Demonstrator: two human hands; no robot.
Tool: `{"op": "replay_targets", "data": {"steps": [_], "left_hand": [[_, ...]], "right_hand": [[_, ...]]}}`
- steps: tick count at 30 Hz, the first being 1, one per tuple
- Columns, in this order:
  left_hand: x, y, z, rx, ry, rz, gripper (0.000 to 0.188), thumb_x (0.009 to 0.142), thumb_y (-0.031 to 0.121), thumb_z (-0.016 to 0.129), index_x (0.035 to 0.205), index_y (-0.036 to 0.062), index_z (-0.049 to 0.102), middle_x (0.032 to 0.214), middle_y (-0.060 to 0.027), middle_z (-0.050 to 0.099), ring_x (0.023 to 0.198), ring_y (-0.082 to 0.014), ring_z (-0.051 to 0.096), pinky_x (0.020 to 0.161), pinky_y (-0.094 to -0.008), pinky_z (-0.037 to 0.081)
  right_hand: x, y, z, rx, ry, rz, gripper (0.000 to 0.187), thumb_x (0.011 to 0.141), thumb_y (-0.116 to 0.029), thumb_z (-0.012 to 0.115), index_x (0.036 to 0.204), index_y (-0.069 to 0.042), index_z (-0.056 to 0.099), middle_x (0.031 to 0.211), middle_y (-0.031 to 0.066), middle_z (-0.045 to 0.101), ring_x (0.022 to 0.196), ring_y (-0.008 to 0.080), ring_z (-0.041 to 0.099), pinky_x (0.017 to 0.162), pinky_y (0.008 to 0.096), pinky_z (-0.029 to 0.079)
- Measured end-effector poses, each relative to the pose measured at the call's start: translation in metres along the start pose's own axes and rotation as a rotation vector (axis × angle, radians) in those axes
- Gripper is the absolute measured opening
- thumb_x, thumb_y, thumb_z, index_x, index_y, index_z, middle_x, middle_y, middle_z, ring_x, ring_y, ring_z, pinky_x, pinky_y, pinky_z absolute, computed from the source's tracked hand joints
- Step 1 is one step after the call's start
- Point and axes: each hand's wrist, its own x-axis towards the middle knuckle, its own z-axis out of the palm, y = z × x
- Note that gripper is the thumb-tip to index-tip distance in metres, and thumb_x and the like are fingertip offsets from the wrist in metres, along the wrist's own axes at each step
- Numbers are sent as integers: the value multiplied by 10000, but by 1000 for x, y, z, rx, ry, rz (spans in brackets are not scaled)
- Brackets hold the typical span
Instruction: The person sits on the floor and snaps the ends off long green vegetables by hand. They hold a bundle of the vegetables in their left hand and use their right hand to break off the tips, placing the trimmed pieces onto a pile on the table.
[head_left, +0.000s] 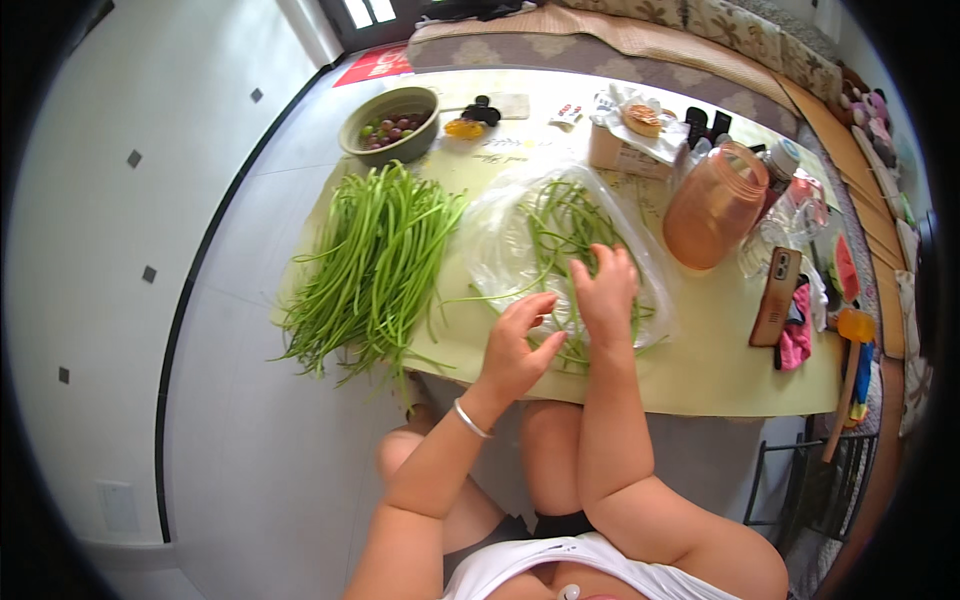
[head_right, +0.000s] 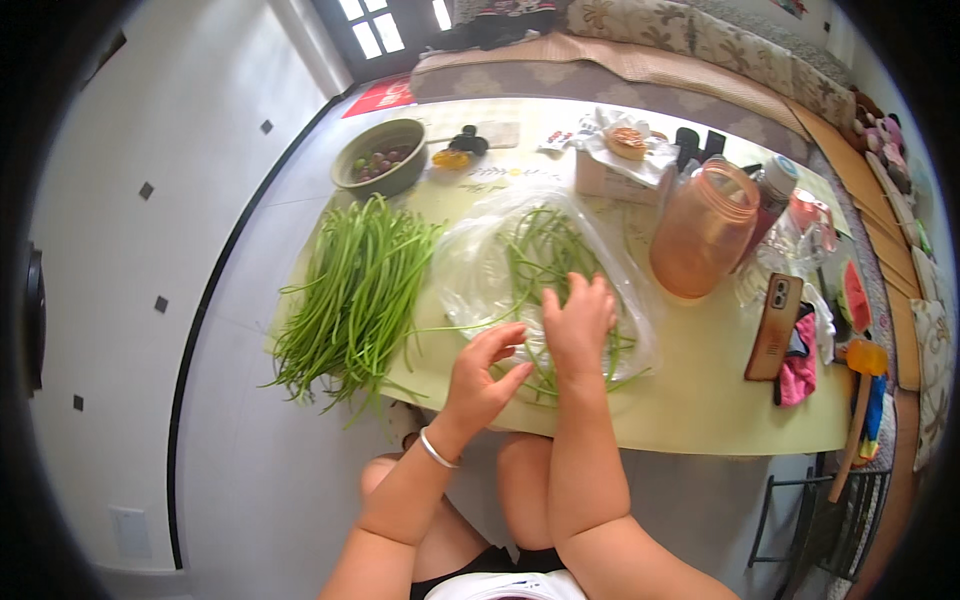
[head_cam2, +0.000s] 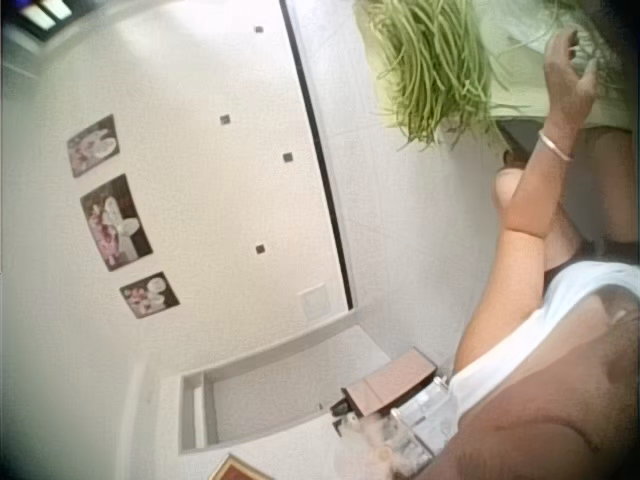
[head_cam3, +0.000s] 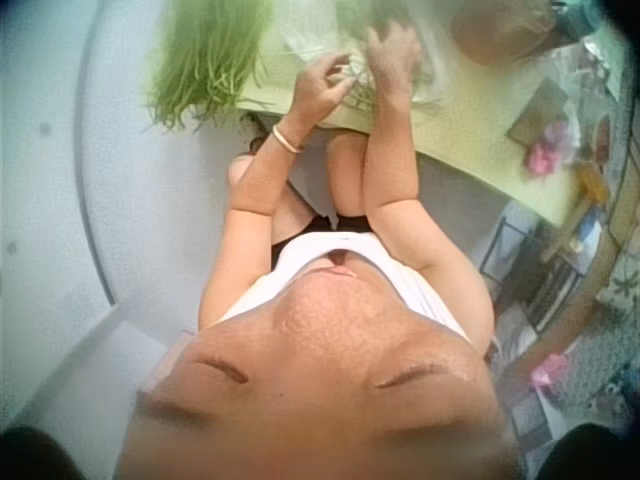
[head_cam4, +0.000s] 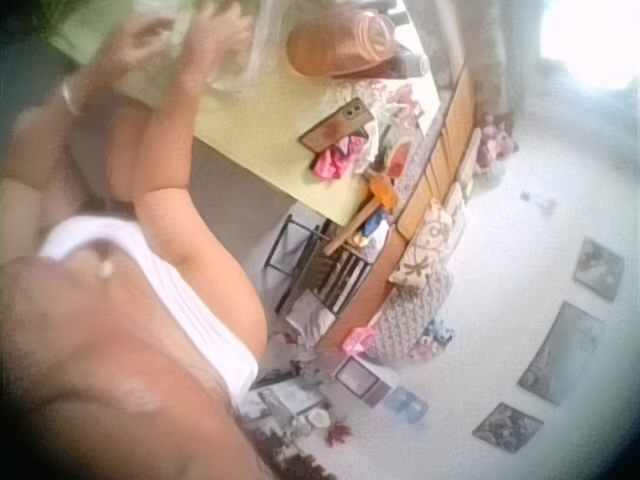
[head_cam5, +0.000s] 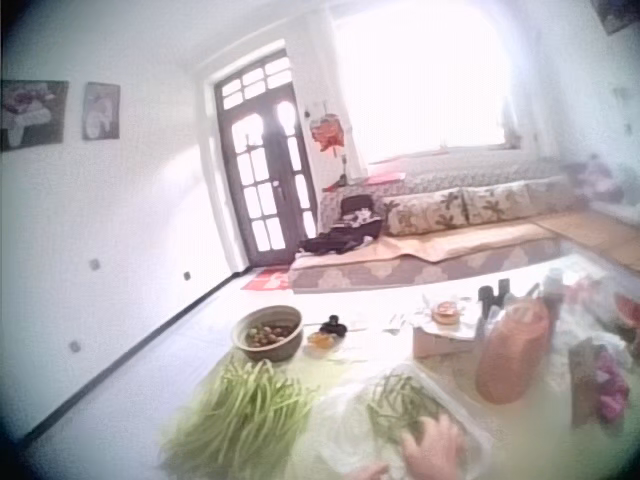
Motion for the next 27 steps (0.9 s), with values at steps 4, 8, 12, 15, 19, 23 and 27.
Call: {"op": "replay_targets", "data": {"steps": [4, 8, 12, 15, 19, 23, 27], "left_hand": [[4, -4, -6, 23, 13, -100, 427, 778, 4, 683, 1188, -14, 564, 1147, -129, 579, 1008, -211, 618, 864, -304, 517], [5, -17, -17, 20, 57, -219, 396, 784, 14, 690, 1150, -63, 559, 1093, -142, 597, 978, -187, 620, 822, -284, 529], [5, -24, -32, 27, 83, -258, 381, 788, 29, 697, 1125, -83, 561, 1056, -143, 619, 918, -171, 631, 777, -275, 538], [7, -20, -40, 84, 121, -250, 354, 789, 50, 693, 1107, -61, 582, 973, -135, 633, 812, -160, 641, 682, -266, 532], [4, -22, -39, -7, 193, -174, 288, 805, 46, 670, 1070, -47, 608, 884, -117, 649, 737, -142, 637, 633, -253, 518], [4, -21, -40, -103, 214, -176, 217, 834, 37, 640, 1035, -42, 626, 894, -110, 665, 721, -127, 635, 629, -244, 515], [6, -21, -40, -425, 133, -298, 186, 894, 66, 588, 1043, -35, 632, 941, -101, 674, 753, -132, 645, 663, -244, 517]], "right_hand": [[-1, -5, -6, 152, -83, -41, 415, 815, -275, 658, 1142, -24, 609, 1215, 210, 552, 1131, 370, 509, 957, 461, 399], [-6, -13, -15, 176, -142, -70, 417, 812, -237, 669, 1156, -16, 589, 1133, 176, 603, 1080, 355, 546, 914, 439, 434], [-10, -13, -17, 42, -179, -75, 452, 793, -198, 682, 1191, -23, 560, 1098, 176, 618, 1040, 345, 572, 881, 429, 456], [-8, -16, -20, -4, -332, -33, 414, 786, -162, 671, 1160, -15, 575, 1059, 192, 629, 975, 349, 599, 837, 428, 479], [-9, -14, -16, 150, -258, -51, 296, 794, -102, 631, 1065, 16, 617, 923, 199, 654, 815, 337, 630, 749, 405, 502], [-11, -31, -32, 516, -150, 43, 232, 834, -48, 584, 1039, 53, 620, 763, 123, 649, 638, 165, 587, 627, 285, 484], [-18, -51, -46, 797, -269, 63, 215, 849, -41, 594, 1034, 67, 619, 743, 68, 640, 610, 93, 559, 563, 248, 464]]}}
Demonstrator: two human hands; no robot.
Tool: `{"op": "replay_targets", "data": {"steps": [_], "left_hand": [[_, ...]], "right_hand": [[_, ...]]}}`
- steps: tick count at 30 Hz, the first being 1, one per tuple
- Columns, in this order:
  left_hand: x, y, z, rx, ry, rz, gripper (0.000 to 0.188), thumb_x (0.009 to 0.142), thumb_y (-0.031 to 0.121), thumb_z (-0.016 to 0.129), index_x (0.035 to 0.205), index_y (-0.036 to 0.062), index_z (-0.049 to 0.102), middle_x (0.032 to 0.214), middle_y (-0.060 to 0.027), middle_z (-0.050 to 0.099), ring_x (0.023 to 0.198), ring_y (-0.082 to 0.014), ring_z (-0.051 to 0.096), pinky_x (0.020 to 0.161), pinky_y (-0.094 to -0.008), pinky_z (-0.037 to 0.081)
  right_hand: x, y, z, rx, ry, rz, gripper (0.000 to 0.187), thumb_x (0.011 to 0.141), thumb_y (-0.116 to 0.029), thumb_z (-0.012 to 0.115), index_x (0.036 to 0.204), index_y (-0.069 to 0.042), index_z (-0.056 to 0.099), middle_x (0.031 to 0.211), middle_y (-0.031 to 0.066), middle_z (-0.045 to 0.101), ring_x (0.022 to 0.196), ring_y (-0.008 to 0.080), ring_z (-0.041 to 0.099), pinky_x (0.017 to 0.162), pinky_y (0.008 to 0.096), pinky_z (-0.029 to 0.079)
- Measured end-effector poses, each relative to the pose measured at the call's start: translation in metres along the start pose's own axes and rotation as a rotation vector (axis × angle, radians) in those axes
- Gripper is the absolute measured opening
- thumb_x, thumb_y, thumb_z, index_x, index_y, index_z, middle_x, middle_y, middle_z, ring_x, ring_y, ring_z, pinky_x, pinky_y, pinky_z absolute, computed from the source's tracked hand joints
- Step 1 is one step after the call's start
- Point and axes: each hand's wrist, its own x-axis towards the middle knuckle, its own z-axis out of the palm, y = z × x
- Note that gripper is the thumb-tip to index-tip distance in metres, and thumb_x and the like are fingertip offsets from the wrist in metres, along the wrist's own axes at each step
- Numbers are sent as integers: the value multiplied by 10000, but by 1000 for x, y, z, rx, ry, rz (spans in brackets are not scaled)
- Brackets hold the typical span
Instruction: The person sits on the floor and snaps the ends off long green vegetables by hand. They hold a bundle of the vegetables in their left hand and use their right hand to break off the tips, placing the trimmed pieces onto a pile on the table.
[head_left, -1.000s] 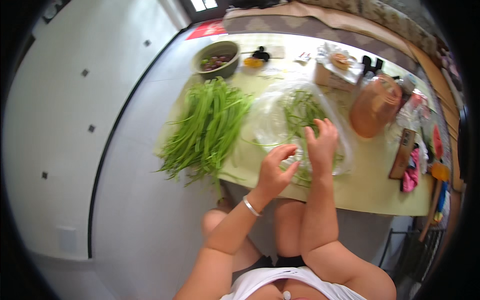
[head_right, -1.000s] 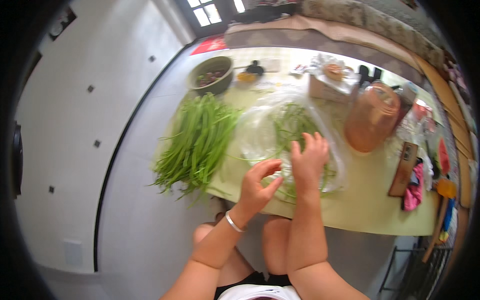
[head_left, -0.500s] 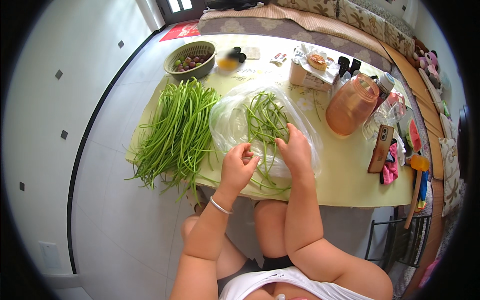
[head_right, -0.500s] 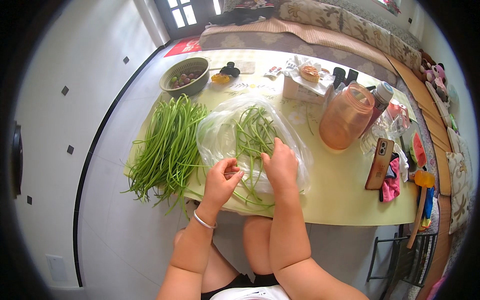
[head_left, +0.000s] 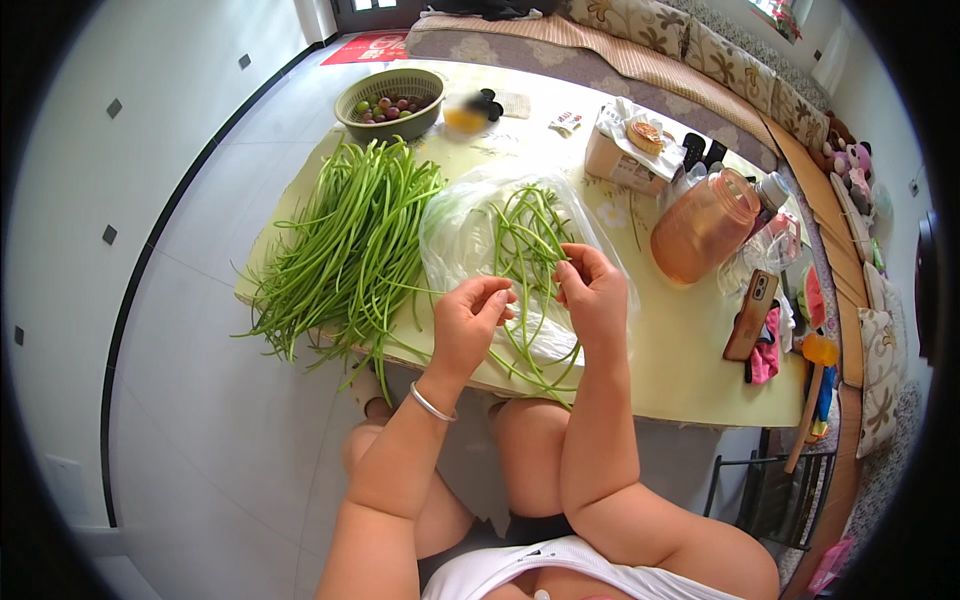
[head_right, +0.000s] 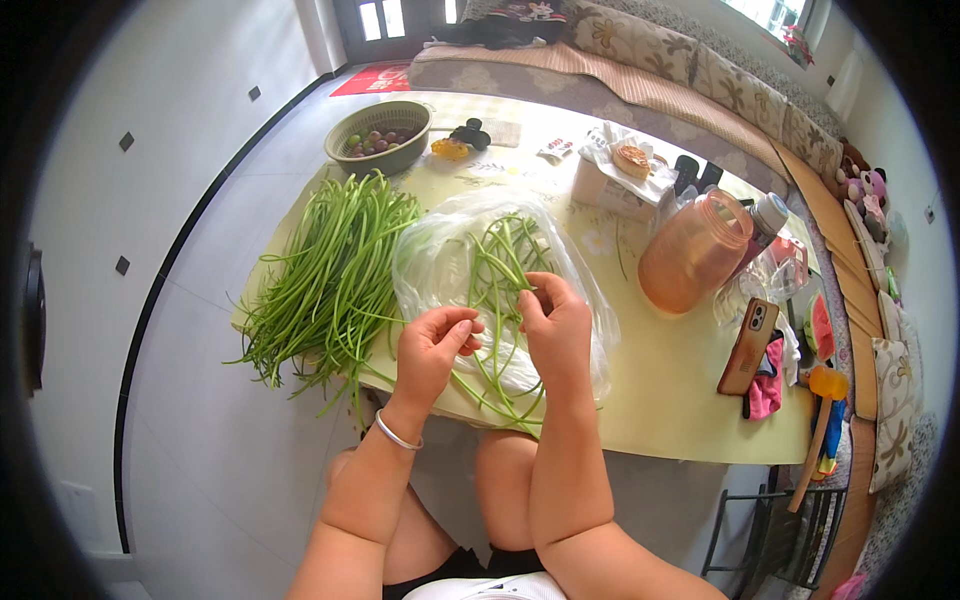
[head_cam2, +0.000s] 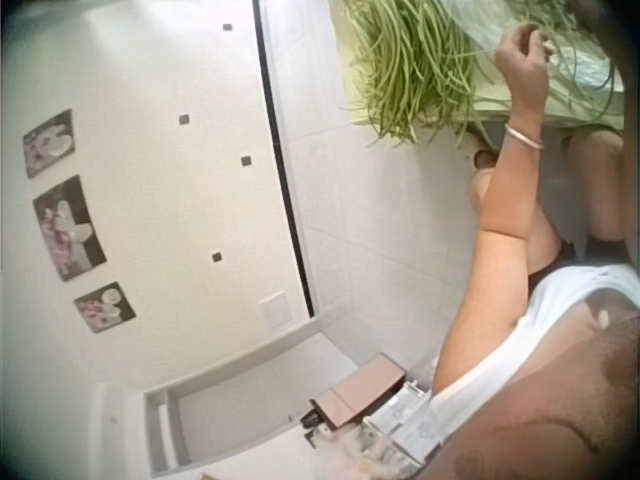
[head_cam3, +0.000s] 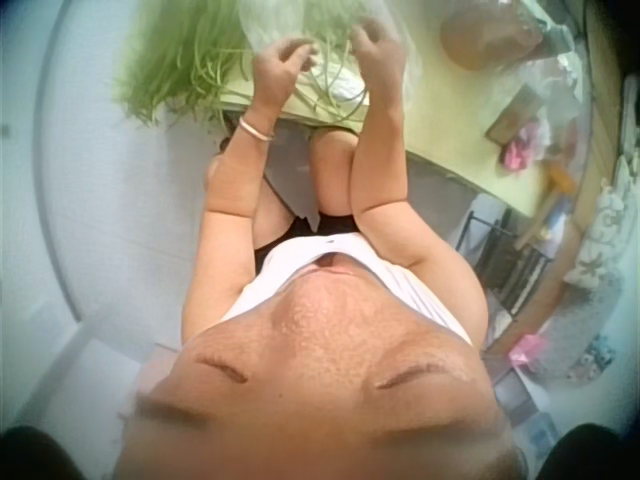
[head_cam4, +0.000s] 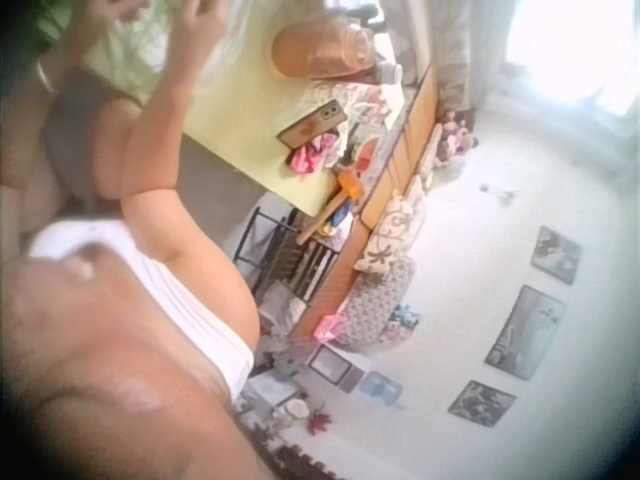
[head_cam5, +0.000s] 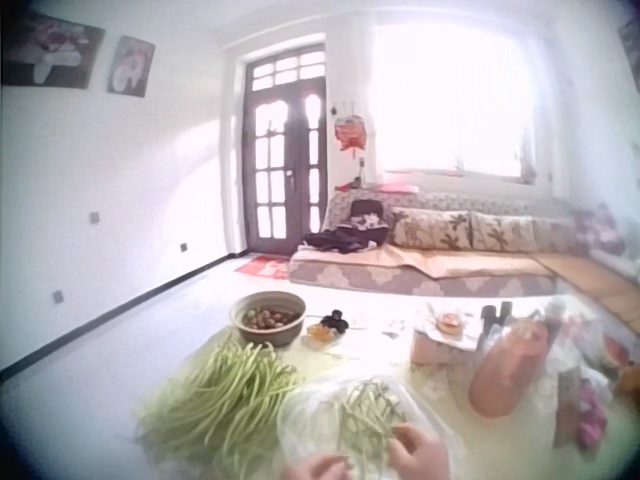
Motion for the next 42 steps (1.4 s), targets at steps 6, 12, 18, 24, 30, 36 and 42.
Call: {"op": "replay_targets", "data": {"steps": [6, 12, 18, 24, 30, 36, 42], "left_hand": [[5, 5, 3, -448, -71, -112, 289, 964, 163, 493, 1139, -49, 581, 1042, -149, 655, 937, -213, 648, 852, -339, 519], [18, -6, -11, -876, -38, -293, 261, 952, 123, 490, 1155, -30, 549, 1048, -176, 649, 934, -242, 649, 855, -364, 534], [11, -8, -6, -830, -16, -315, 196, 914, 52, 536, 1085, -15, 602, 950, -124, 676, 889, -226, 663, 831, -364, 542], [7, -4, -3, -817, -46, -286, 183, 931, 98, 531, 1041, -4, 635, 989, -117, 675, 894, -216, 661, 828, -346, 536], [4, 1, -6, -554, 65, -245, 196, 943, 147, 539, 1013, -1, 649, 935, -102, 685, 807, -196, 672, 757, -323, 550], [-2, -2, 7, -388, -23, -146, 183, 945, 127, 541, 943, -15, 657, 886, -74, 680, 783, -146, 655, 739, -284, 544], [-7, 9, 9, -232, -101, -78, 183, 955, 108, 509, 1015, -26, 618, 863, -57, 653, 810, -130, 629, 764, -243, 511]], "right_hand": [[-14, -13, 15, 37, -193, -6, 183, 848, -12, 600, 1014, 59, 634, 723, 43, 627, 594, 69, 540, 525, 231, 454], [-23, -22, 21, 33, -331, 97, 127, 856, 2, 585, 959, 51, 641, 732, 57, 648, 609, 78, 580, 526, 221, 464], [-22, -14, 31, -105, -146, -14, 124, 847, -29, 600, 938, 47, 638, 732, 110, 663, 615, 131, 620, 567, 263, 497], [-21, -1, 36, -247, -178, -129, 126, 822, -49, 620, 928, 11, 652, 760, 147, 665, 656, 216, 640, 633, 314, 498], [-22, -4, 41, -192, -28, -194, 128, 833, -65, 622, 925, 19, 652, 766, 129, 668, 684, 197, 637, 641, 306, 493], [-19, 1, 38, -180, -89, -144, 176, 813, -97, 667, 931, 32, 653, 841, 129, 635, 706, 201, 606, 664, 311, 489], [-13, 14, 34, -253, -88, -137, 194, 782, -89, 686, 933, 31, 658, 856, 133, 634, 755, 225, 614, 698, 327, 492]]}}
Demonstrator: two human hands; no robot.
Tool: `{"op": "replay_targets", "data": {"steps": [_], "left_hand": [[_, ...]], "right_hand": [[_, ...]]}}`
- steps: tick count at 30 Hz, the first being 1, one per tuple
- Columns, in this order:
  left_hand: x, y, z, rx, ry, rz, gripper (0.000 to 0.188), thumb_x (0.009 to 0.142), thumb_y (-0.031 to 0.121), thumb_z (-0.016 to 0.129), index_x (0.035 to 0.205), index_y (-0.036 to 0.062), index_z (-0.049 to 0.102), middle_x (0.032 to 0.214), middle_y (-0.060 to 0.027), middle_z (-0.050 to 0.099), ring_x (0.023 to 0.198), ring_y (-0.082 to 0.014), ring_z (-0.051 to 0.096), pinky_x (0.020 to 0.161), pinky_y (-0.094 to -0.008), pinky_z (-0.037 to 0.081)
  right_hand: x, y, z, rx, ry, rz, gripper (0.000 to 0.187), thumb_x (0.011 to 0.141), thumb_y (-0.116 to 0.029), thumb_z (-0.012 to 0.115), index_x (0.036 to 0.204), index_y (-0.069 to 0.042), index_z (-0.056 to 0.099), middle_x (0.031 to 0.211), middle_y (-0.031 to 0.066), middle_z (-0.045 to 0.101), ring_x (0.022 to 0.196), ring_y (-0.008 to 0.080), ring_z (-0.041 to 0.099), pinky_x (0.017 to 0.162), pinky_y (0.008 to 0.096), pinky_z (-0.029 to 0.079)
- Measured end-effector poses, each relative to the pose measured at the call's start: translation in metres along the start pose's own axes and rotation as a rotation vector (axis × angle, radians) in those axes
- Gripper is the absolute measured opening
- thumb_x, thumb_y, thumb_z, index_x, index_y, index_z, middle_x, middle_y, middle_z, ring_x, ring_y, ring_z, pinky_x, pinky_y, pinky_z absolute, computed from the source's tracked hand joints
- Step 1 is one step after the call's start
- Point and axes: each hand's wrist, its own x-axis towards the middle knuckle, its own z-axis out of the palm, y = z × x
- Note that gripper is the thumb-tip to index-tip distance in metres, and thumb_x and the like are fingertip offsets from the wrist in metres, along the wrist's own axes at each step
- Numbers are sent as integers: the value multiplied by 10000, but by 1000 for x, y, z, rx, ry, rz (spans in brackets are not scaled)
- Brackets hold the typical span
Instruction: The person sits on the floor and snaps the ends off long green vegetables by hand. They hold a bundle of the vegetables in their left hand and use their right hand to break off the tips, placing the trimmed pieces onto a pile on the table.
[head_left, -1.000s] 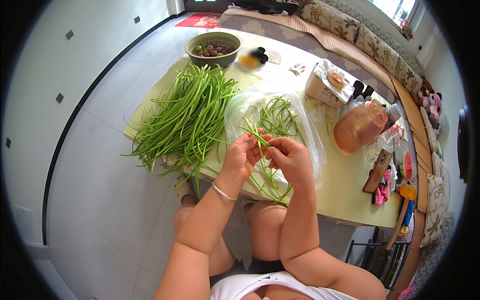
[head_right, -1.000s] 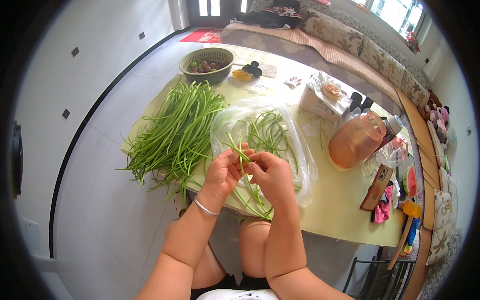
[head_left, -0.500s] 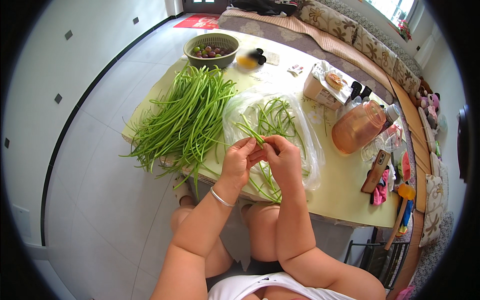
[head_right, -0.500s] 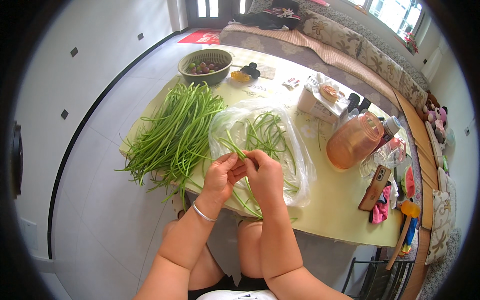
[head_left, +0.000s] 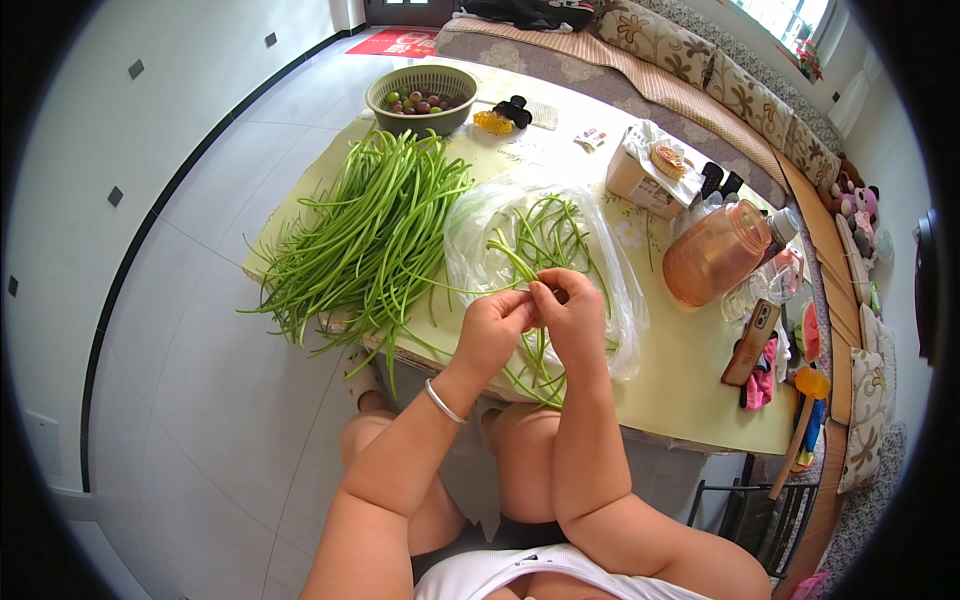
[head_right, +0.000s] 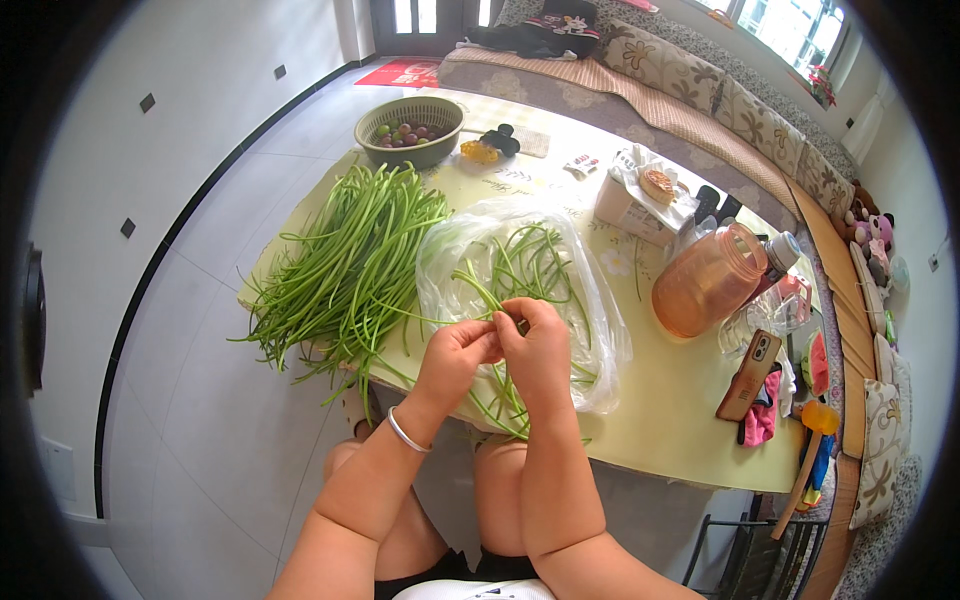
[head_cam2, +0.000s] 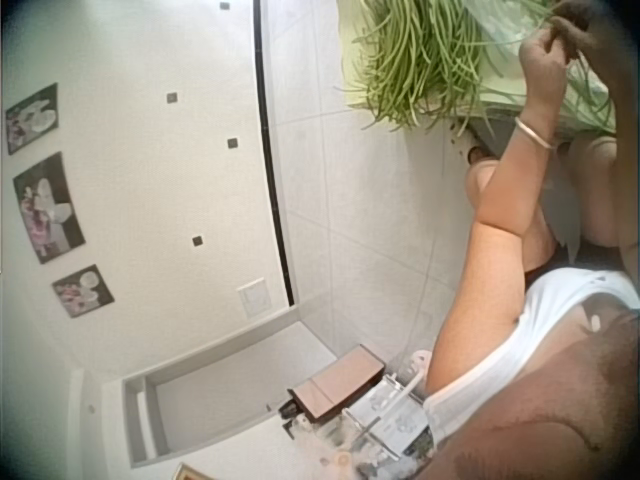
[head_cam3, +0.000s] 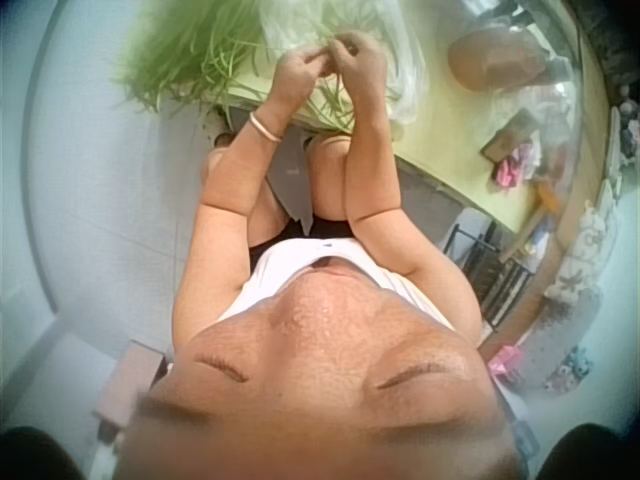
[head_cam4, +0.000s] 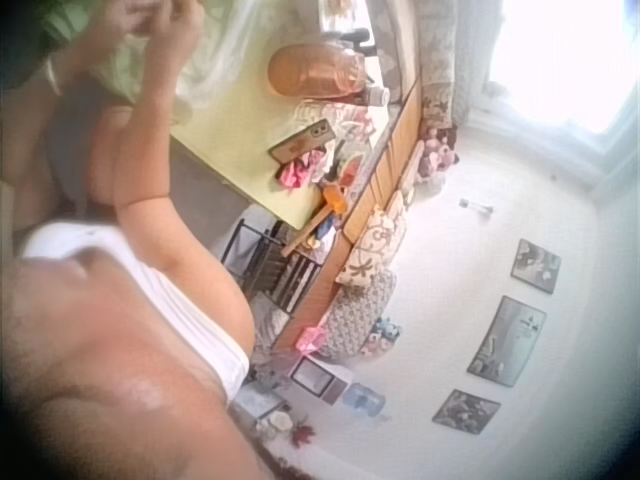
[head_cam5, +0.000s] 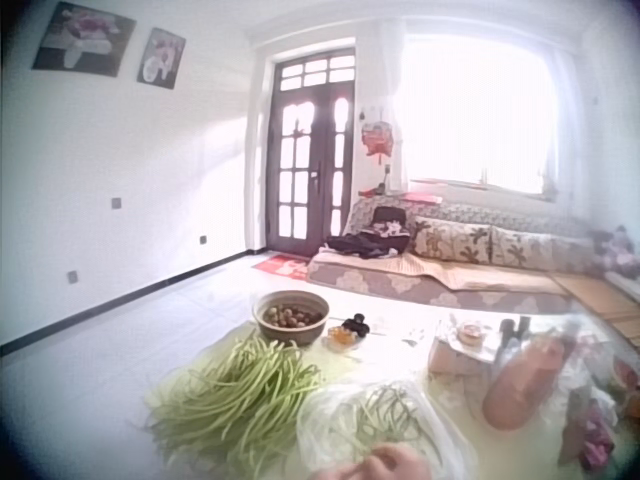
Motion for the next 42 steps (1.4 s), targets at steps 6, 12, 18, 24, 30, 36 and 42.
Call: {"op": "replay_targets", "data": {"steps": [6, 12, 18, 24, 30, 36, 42], "left_hand": [[11, -9, -17, -475, 122, -38, 270, 970, 198, 503, 1106, -34, 532, 1030, -138, 644, 921, -178, 637, 820, -284, 516], [17, -6, -33, -717, 152, -63, 236, 984, 208, 456, 1019, -16, 521, 950, -193, 660, 946, -312, 640, 847, -415, 530], [15, 5, -36, -807, 249, -119, 266, 985, 260, 459, 966, 12, 552, 653, -46, 529, 641, -212, 532, 658, -380, 486], [22, -13, -55, -915, -7, -265, 284, 973, 254, 494, 1062, -11, 538, 635, -19, 461, 554, -146, 416, 525, -274, 364], [17, 8, -34, -722, 106, -306, 298, 978, 201, 471, 1145, -41, 524, 887, -111, 649, 821, -220, 637, 688, -313, 525], [20, -8, -34, -782, -119, -205, 391, 988, 193, 432, 1266, -82, 463, 1247, -226, 545, 1156, -280, 543, 1004, -396, 441], [17, -6, -31, -783, -162, -161, 383, 990, 175, 424, 1274, -81, 453, 1273, -231, 527, 1177, -284, 525, 1055, -394, 390]], "right_hand": [[-7, -18, 6, -19, -139, -93, 163, 798, -35, 685, 942, 40, 668, 901, 98, 647, 710, 121, 607, 651, 244, 488], [-5, -13, 5, -44, -98, -37, 158, 809, -113, 669, 911, 7, 678, 899, 126, 649, 797, 253, 620, 737, 340, 487], [9, 22, -13, -522, 35, -40, 272, 811, -218, 683, 1030, -57, 678, 1333, 174, 488, 1253, 381, 399, 1025, 463, 351], [13, 36, -5, -554, -10, -44, 274, 842, -206, 643, 1052, -32, 664, 1260, 175, 550, 1228, 363, 441, 994, 492, 360], [0, -9, -16, -240, 55, -168, 178, 851, -114, 604, 946, 20, 671, 1049, 186, 646, 974, 351, 601, 851, 400, 470], [-11, -29, -1, -73, -158, -201, 136, 840, -78, 606, 894, 34, 659, 943, 181, 653, 854, 337, 624, 767, 373, 495], [-12, -29, 2, -62, -231, -203, 90, 831, -28, 619, 854, 55, 645, 803, 141, 646, 714, 229, 615, 663, 312, 485]]}}
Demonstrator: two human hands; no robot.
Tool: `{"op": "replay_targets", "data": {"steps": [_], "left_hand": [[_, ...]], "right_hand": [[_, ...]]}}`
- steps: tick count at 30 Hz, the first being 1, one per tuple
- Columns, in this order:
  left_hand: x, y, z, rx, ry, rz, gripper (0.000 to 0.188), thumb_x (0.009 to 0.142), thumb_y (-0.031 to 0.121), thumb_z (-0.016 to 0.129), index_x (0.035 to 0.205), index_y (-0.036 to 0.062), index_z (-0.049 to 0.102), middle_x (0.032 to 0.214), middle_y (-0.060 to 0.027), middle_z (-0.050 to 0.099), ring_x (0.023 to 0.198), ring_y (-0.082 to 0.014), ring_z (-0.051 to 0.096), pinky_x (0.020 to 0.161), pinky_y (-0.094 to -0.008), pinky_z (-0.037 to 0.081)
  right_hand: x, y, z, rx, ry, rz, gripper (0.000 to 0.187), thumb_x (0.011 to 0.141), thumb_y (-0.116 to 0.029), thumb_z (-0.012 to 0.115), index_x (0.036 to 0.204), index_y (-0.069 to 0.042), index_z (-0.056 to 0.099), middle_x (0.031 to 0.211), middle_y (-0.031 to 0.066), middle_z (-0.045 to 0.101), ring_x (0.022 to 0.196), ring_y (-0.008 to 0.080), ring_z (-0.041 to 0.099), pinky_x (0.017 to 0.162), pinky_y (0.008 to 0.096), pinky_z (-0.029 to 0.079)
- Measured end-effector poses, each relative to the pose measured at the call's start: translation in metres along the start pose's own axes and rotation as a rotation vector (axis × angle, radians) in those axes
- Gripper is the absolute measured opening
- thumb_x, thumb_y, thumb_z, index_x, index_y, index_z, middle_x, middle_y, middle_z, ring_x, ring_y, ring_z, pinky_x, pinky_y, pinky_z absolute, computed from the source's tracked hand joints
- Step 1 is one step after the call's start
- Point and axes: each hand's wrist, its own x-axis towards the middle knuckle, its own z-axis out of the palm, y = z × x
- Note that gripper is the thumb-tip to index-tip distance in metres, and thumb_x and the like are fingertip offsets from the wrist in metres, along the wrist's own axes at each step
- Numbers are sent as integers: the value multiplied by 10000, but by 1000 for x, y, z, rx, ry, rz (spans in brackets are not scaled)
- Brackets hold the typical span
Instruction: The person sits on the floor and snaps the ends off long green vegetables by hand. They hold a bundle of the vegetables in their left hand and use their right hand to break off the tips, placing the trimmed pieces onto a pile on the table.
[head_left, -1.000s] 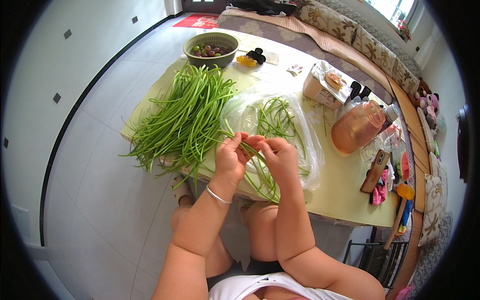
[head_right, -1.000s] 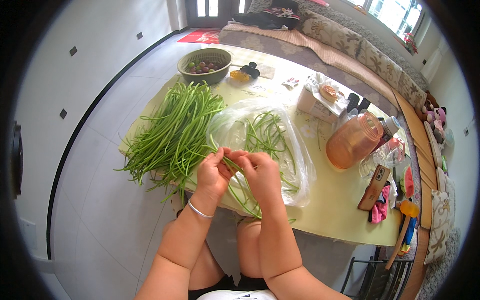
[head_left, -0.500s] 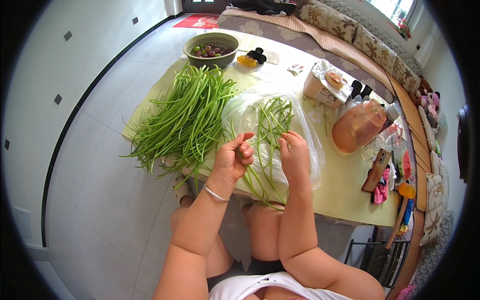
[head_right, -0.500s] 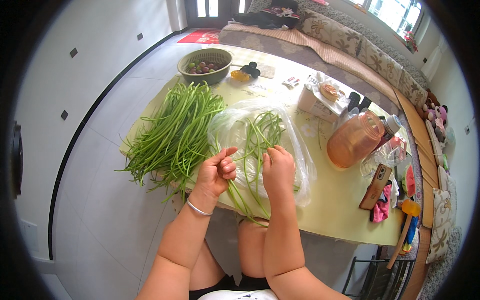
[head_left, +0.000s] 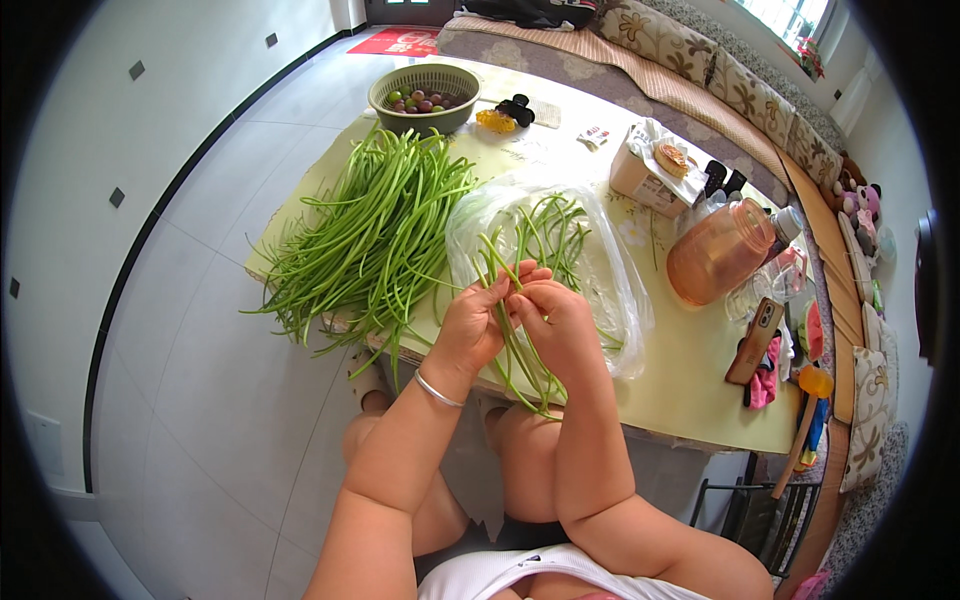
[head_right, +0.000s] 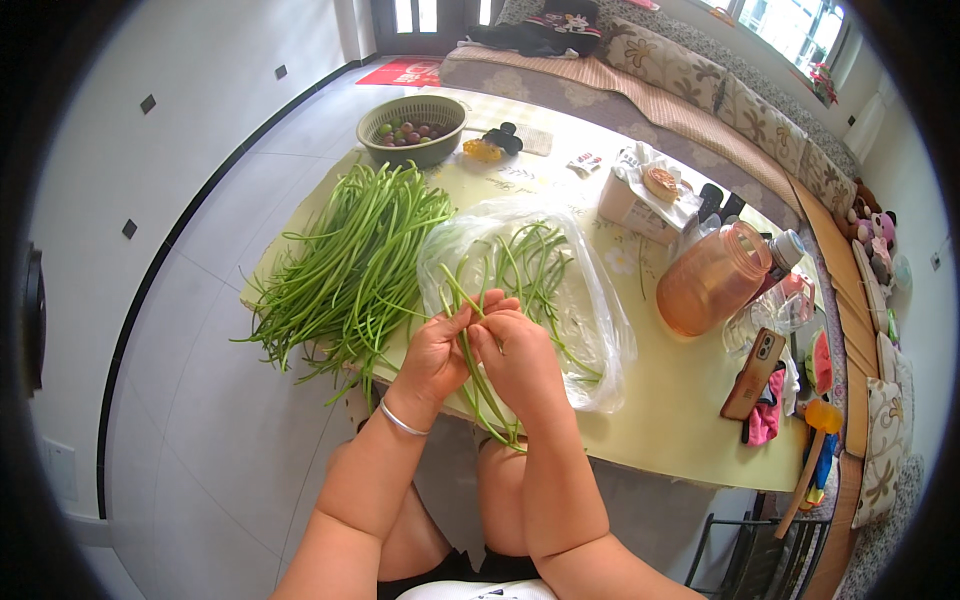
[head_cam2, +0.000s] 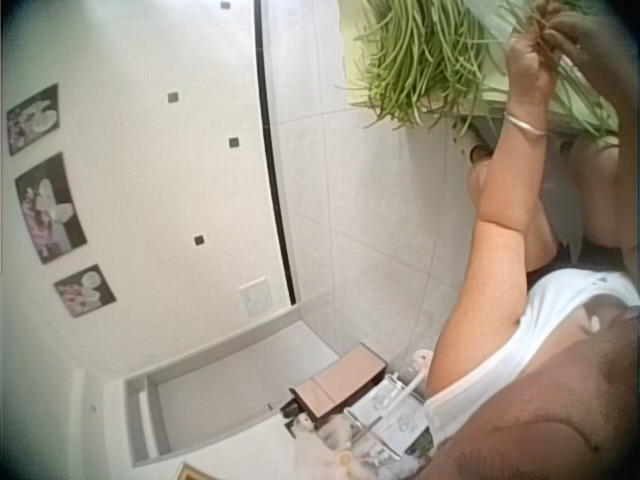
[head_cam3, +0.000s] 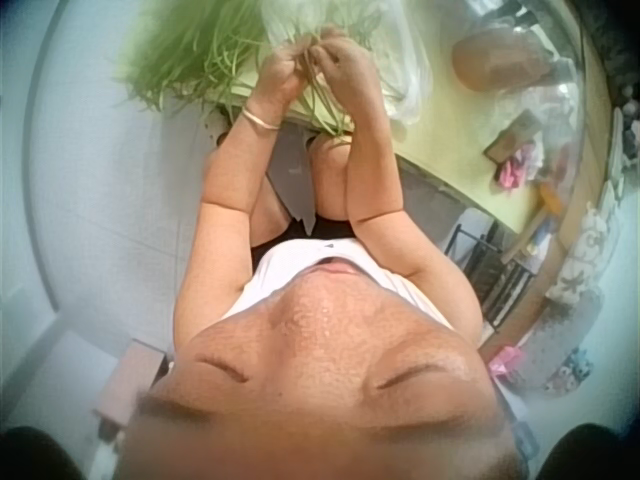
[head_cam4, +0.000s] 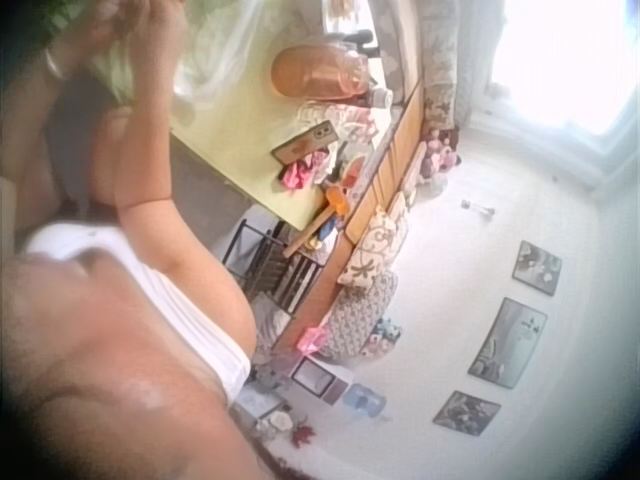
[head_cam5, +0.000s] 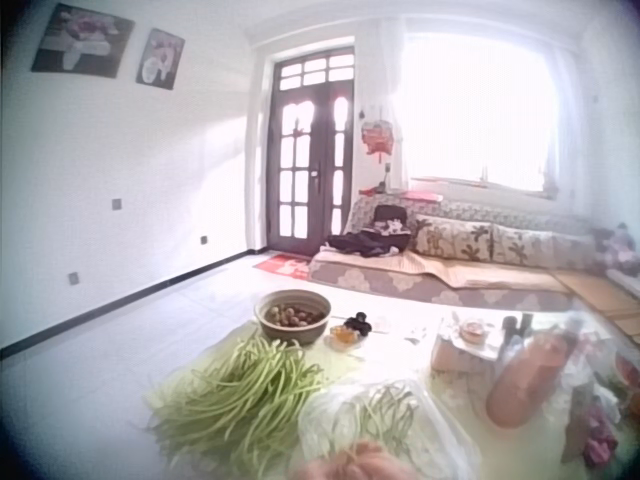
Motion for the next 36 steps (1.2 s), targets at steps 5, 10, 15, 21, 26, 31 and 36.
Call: {"op": "replay_targets", "data": {"steps": [5, 10, 15, 21, 26, 31, 36], "left_hand": [[-1, 0, 3, -2, -8, 3, 375, 986, 183, 439, 1262, -69, 467, 1257, -224, 544, 1165, -277, 533, 1043, -387, 396], [-1, -2, 2, 100, 22, 43, 302, 979, 172, 456, 1180, -41, 530, 1209, -220, 576, 1097, -266, 573, 995, -380, 434], [-1, -1, 1, 58, 237, 54, 182, 973, 147, 468, 956, -2, 571, 1077, -207, 633, 987, -266, 621, 907, -412, 497], [2, -5, -9, 48, 310, 61, 184, 972, 161, 460, 920, 16, 560, 998, -204, 656, 943, -329, 635, 856, -486, 500], [4, -8, -17, 19, 357, 114, 194, 975, 169, 445, 915, 19, 552, 939, -189, 657, 881, -333, 636, 798, -474, 506], [-1, -4, -7, -2, 396, 104, 171, 963, 170, 481, 899, 20, 535, 716, -102, 588, 617, -236, 584, 568, -367, 474], [-5, 0, -6, -16, 346, 58, 154, 940, 165, 523, 926, 14, 553, 638, -50, 531, 514, -173, 495, 485, -306, 394]], "right_hand": [[0, 2, -1, 8, -36, 103, 108, 831, -55, 636, 862, 47, 644, 776, 135, 635, 678, 190, 600, 629, 306, 473], [0, -2, 1, -47, -60, 66, 132, 836, -81, 644, 877, 43, 656, 788, 132, 636, 672, 191, 596, 631, 310, 473], [4, 13, 1, -5, 111, 145, 145, 826, -143, 642, 853, -7, 684, 851, 142, 649, 835, 312, 595, 751, 390, 468], [8, 38, 5, -277, 220, 39, 135, 817, -153, 653, 820, -22, 685, 904, 143, 639, 934, 316, 566, 837, 402, 440], [12, 37, 9, -57, 181, 209, 165, 831, -171, 647, 842, -10, 678, 905, 165, 635, 914, 339, 579, 818, 419, 449], [18, 55, 4, -53, 285, 155, 250, 843, -228, 642, 958, -6, 661, 976, 199, 632, 965, 357, 574, 844, 424, 443], [8, 69, 11, -492, 171, 27, 332, 843, -247, 641, 1032, 25, 629, 1199, 218, 571, 1154, 392, 475, 949, 482, 392]]}}
